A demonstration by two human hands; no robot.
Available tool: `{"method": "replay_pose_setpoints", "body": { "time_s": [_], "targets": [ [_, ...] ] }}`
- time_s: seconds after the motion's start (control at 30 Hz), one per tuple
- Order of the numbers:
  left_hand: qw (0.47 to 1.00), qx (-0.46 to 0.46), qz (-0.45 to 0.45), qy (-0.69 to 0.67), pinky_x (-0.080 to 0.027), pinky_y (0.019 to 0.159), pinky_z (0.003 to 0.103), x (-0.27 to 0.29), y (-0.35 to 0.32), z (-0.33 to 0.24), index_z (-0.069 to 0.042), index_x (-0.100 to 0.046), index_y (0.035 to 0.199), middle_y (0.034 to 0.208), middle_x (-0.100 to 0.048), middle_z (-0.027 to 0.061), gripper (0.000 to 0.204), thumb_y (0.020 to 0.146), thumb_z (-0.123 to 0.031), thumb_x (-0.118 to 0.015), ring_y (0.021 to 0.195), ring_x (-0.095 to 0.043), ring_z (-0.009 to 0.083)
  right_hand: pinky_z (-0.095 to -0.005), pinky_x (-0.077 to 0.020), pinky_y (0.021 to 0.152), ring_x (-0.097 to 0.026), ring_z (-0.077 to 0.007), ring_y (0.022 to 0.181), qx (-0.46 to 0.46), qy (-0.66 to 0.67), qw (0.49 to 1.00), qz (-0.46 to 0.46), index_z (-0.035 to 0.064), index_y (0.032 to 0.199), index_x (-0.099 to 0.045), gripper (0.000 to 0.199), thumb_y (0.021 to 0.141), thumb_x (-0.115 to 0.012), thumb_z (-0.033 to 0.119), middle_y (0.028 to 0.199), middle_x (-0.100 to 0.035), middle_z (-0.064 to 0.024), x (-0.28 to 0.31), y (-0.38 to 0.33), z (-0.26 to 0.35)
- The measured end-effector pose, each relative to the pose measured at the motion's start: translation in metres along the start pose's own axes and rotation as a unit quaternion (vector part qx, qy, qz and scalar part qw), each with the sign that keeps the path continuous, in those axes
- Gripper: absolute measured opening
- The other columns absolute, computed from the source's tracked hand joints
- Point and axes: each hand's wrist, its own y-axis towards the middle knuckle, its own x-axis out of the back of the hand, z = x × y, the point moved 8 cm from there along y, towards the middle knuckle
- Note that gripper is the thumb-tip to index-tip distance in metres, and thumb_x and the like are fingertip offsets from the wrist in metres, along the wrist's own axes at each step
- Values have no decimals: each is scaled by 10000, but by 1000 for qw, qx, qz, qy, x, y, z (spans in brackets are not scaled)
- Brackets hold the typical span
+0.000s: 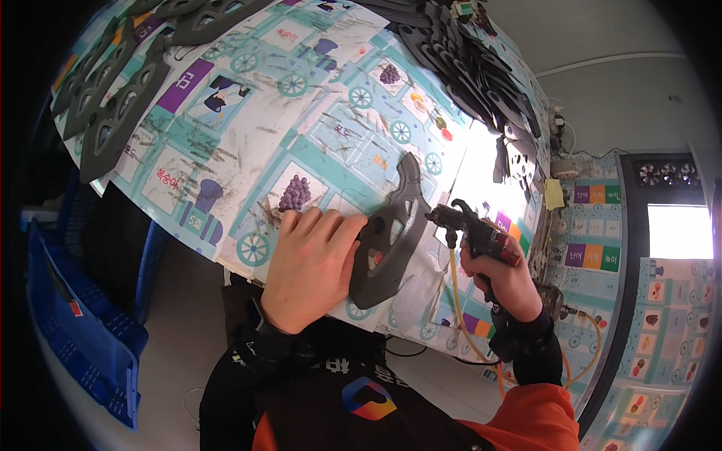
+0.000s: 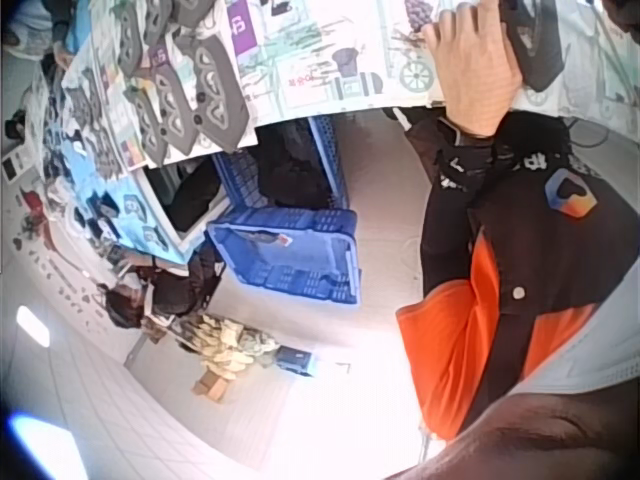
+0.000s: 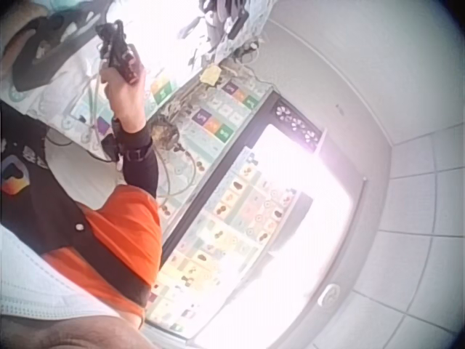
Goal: The person applies adhesive to several shoe components using a spray gun. They handle the components one at a time, positioning them under the spray and then setting them aside on the work surface.
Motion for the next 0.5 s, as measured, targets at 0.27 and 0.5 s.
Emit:
{"method": "replay_pose_setpoints", "body": {
  "time_s": [0.27, 0.5],
  "targets": [
    [1000, 3, 2, 4, -403, 892, 448, 0, -1, 1, -91, -665, 1241, 1049, -674, 77, 336, 912, -50, -716, 992, -610, 312, -221, -408, 558, -526, -55, 641, -8, -27, 999, 35, -38, 1450, -560, 588, 872, -668, -42, 960, -698, -44, -4, 3, 2],
    [1000, 1, -4, 2, -405, 893, 446, 0, -1, 1, -90, -668, 1237, 1046, -672, 79, 335, 908, -51, -718, 995, -611, 313, -223, -427, 575, -526, -57, 652, -3, -16, 1000, 11, -28, 1555, -490, 667, 911, -664, -37, 1042, -726, -63, -6, 1, 0]
  ]
}}
